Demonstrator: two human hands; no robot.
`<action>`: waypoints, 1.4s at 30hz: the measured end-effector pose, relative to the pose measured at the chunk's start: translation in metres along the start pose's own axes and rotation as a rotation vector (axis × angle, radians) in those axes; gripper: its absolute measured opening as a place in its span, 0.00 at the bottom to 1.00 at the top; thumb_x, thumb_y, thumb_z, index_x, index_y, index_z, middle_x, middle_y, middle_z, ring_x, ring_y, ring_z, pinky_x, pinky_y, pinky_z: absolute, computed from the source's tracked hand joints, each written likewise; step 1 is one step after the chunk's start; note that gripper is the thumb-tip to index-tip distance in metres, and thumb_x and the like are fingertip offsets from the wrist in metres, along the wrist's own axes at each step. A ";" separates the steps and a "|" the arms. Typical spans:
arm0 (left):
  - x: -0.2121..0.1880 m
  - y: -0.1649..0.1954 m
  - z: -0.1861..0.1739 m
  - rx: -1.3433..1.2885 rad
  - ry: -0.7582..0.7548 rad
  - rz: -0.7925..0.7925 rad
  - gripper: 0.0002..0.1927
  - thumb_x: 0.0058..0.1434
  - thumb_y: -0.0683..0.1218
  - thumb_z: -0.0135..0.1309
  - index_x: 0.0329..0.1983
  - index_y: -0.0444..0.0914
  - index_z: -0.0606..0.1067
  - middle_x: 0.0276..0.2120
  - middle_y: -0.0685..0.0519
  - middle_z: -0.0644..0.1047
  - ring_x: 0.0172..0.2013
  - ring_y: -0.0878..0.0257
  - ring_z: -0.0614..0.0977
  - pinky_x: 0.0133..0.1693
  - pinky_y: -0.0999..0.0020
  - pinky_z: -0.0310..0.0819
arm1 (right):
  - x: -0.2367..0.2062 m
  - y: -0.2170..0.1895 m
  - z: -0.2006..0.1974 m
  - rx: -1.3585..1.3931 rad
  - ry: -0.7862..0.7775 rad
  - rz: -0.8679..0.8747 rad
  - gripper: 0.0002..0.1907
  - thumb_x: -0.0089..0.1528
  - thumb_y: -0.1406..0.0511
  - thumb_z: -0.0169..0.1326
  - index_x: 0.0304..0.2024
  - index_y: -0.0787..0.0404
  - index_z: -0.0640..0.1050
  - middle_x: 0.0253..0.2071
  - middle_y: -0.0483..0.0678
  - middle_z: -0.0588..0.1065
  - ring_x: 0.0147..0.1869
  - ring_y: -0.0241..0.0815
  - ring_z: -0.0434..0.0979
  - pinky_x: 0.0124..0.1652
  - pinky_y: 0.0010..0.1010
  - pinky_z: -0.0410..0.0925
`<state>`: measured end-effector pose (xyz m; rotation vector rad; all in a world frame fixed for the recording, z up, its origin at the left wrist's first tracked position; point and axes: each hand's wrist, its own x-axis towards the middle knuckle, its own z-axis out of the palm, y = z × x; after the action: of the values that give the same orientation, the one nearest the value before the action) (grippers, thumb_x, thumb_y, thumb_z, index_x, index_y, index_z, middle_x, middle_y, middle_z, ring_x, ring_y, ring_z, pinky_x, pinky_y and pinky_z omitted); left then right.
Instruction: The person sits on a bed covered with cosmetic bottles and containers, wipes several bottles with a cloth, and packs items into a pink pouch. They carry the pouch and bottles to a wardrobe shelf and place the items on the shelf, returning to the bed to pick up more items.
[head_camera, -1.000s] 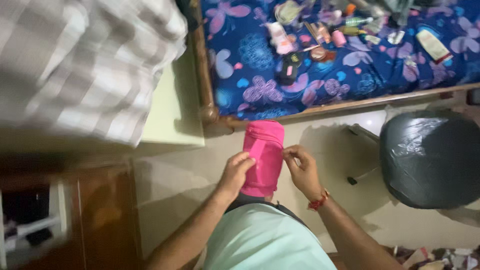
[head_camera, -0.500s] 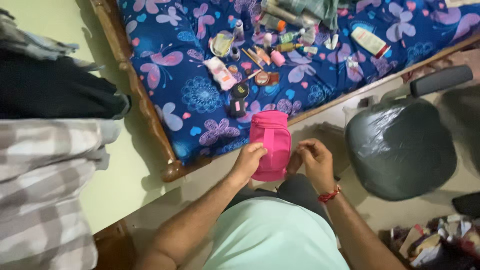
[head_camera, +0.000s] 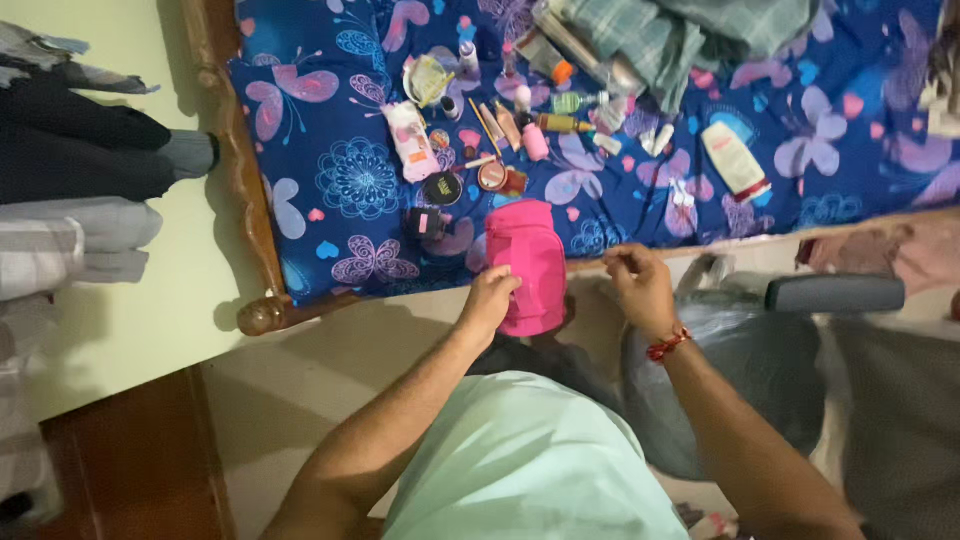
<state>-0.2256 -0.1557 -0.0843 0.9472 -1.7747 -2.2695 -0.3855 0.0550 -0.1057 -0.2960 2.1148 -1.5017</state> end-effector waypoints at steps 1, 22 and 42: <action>0.003 0.002 0.000 -0.008 0.037 -0.029 0.06 0.62 0.41 0.53 0.30 0.36 0.77 0.25 0.60 0.75 0.29 0.71 0.75 0.32 0.72 0.68 | 0.008 -0.001 -0.001 -0.005 0.008 -0.048 0.06 0.67 0.70 0.52 0.45 0.64 0.79 0.37 0.44 0.80 0.40 0.33 0.78 0.41 0.26 0.71; 0.201 -0.033 0.095 0.217 0.240 -0.078 0.09 0.62 0.45 0.54 0.32 0.33 0.73 0.24 0.52 0.74 0.27 0.64 0.74 0.32 0.63 0.69 | 0.244 0.053 -0.095 -0.475 0.079 -0.300 0.05 0.70 0.69 0.55 0.43 0.65 0.81 0.43 0.59 0.80 0.48 0.52 0.82 0.49 0.40 0.73; 0.247 -0.129 0.141 0.121 0.239 -0.214 0.07 0.68 0.42 0.52 0.42 0.33 0.77 0.32 0.56 0.78 0.35 0.71 0.75 0.39 0.73 0.70 | 0.360 0.173 -0.184 -1.074 0.090 0.108 0.36 0.52 0.62 0.66 0.62 0.58 0.70 0.58 0.60 0.70 0.60 0.68 0.68 0.48 0.61 0.65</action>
<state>-0.4611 -0.1073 -0.2837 1.4275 -1.7975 -2.0716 -0.7644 0.0998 -0.3245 -0.4669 2.7663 -0.1919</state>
